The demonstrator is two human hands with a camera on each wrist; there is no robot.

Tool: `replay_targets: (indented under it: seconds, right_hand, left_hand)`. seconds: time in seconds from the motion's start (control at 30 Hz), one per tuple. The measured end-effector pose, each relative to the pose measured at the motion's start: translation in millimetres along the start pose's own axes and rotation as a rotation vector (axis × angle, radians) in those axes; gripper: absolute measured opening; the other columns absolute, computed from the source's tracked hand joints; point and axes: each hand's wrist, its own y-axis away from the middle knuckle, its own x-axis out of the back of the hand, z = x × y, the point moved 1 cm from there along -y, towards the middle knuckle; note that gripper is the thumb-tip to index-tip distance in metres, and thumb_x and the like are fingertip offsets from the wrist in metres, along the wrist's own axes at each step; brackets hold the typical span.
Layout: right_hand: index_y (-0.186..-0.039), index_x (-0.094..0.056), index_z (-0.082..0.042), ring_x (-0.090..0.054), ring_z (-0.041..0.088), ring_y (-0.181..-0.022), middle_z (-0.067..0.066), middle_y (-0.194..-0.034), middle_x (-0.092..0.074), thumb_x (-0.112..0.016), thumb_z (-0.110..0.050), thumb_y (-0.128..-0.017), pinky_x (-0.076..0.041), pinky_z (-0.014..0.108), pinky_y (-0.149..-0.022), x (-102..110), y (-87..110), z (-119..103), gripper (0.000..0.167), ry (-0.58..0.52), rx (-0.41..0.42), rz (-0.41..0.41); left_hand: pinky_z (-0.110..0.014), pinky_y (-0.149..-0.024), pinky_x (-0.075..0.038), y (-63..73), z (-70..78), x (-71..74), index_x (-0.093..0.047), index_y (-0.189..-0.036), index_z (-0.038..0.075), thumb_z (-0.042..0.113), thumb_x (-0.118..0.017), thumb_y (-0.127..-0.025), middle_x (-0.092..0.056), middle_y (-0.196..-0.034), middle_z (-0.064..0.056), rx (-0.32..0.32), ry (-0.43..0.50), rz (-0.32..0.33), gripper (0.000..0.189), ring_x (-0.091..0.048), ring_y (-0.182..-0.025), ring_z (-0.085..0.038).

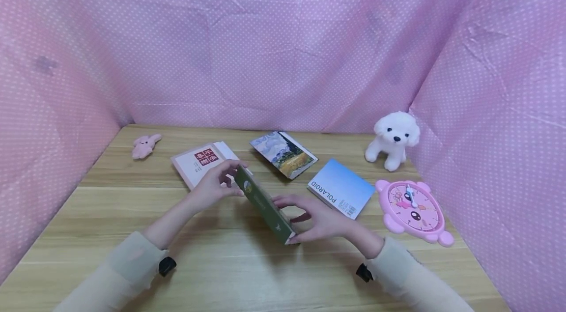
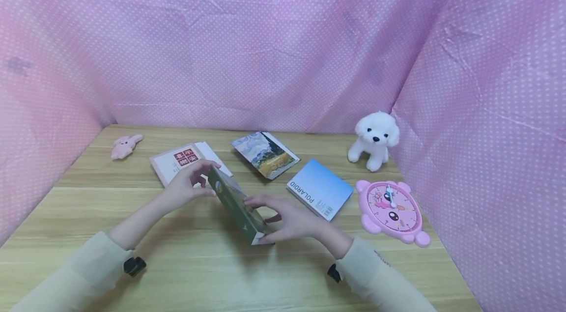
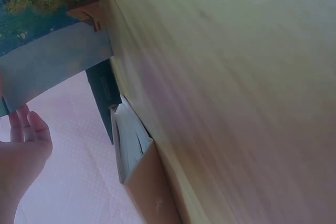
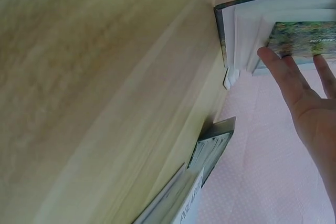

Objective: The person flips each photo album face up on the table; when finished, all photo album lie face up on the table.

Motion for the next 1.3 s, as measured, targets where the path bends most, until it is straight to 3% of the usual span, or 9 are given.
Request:
replay_targets:
  seconds: [0.17, 0.27, 0.43, 0.6, 0.8, 1.1, 1.3]
  right_hand:
    - [-0.141, -0.038, -0.013, -0.042, 0.033, -0.130, 0.012, -0.149, -0.035, -0.080, -0.009, -0.074, -0.056, 0.040, -0.083, -3, 0.0, -9, 0.079, 0.030, -0.009, 0.003]
    - [-0.141, -0.038, -0.011, -0.043, 0.034, -0.128, 0.011, -0.148, -0.036, -0.080, -0.011, -0.074, -0.056, 0.037, -0.083, -3, 0.3, -5, 0.080, 0.062, -0.003, -0.003]
    - [-0.142, -0.038, -0.020, -0.040, 0.025, -0.131, 0.002, -0.149, -0.034, -0.080, -0.023, -0.075, -0.054, 0.028, -0.084, -3, 0.0, 5, 0.079, 0.100, -0.030, -0.025]
    - [-0.140, -0.040, -0.024, -0.037, 0.022, -0.133, 0.002, -0.149, -0.034, -0.078, -0.030, -0.075, -0.053, 0.027, -0.086, -3, 0.0, 7, 0.075, 0.170, -0.029, -0.047]
    - [-0.140, -0.041, -0.027, -0.038, 0.019, -0.132, -0.002, -0.149, -0.035, -0.076, -0.030, -0.074, -0.051, 0.025, -0.089, -4, -1.1, 9, 0.075, 0.261, -0.034, -0.078]
    - [-0.141, -0.041, -0.026, -0.032, 0.015, -0.136, -0.004, -0.149, -0.035, -0.077, -0.038, -0.074, -0.037, 0.037, -0.107, -8, -3.3, 15, 0.077, 0.390, 0.039, -0.096]
    - [-0.140, -0.043, -0.026, -0.031, 0.016, -0.137, -0.004, -0.150, -0.034, -0.079, -0.036, -0.073, -0.034, 0.039, -0.110, -12, -5.0, 19, 0.077, 0.386, 0.048, -0.102]
  left_hand:
    - [-0.030, -0.073, -0.054, 4.8, -2.8, 3.9, -0.058, -0.123, 0.012, 0.012, -0.081, -0.071, -0.064, -0.103, -0.006, -0.012, 0.003, -0.022, 0.057, -0.060, -0.089, -0.014]
    - [-0.029, -0.075, -0.055, 6.6, -2.7, 7.0, -0.059, -0.122, 0.014, 0.016, -0.079, -0.075, -0.065, -0.100, -0.005, -0.005, -0.007, -0.046, 0.051, -0.062, -0.088, -0.015]
    - [-0.027, -0.078, -0.055, 8.6, -2.4, 12.4, -0.062, -0.119, 0.010, 0.020, -0.076, -0.079, -0.067, -0.101, -0.003, 0.013, -0.016, -0.069, 0.043, -0.064, -0.091, -0.015]
    - [-0.027, -0.083, -0.055, 11.7, -6.3, 15.6, -0.064, -0.115, 0.005, 0.018, -0.072, -0.083, -0.066, -0.110, -0.010, 0.025, 0.021, -0.103, 0.036, -0.064, -0.095, -0.015]
    - [-0.027, -0.084, -0.054, 16.8, -12.6, 18.6, -0.065, -0.114, 0.010, 0.019, -0.068, -0.088, -0.064, -0.117, -0.010, 0.062, 0.046, -0.135, 0.028, -0.063, -0.099, -0.015]
    - [-0.024, -0.088, -0.050, 24.6, -14.6, 24.2, -0.066, -0.113, 0.011, 0.020, -0.068, -0.087, -0.066, -0.112, -0.006, 0.097, 0.014, -0.206, 0.027, -0.063, -0.099, -0.011]
    - [-0.023, -0.092, -0.048, 28.3, -17.4, 27.3, -0.065, -0.115, 0.007, 0.019, -0.069, -0.086, -0.066, -0.115, -0.009, 0.052, -0.008, -0.276, 0.031, -0.062, -0.102, -0.008]
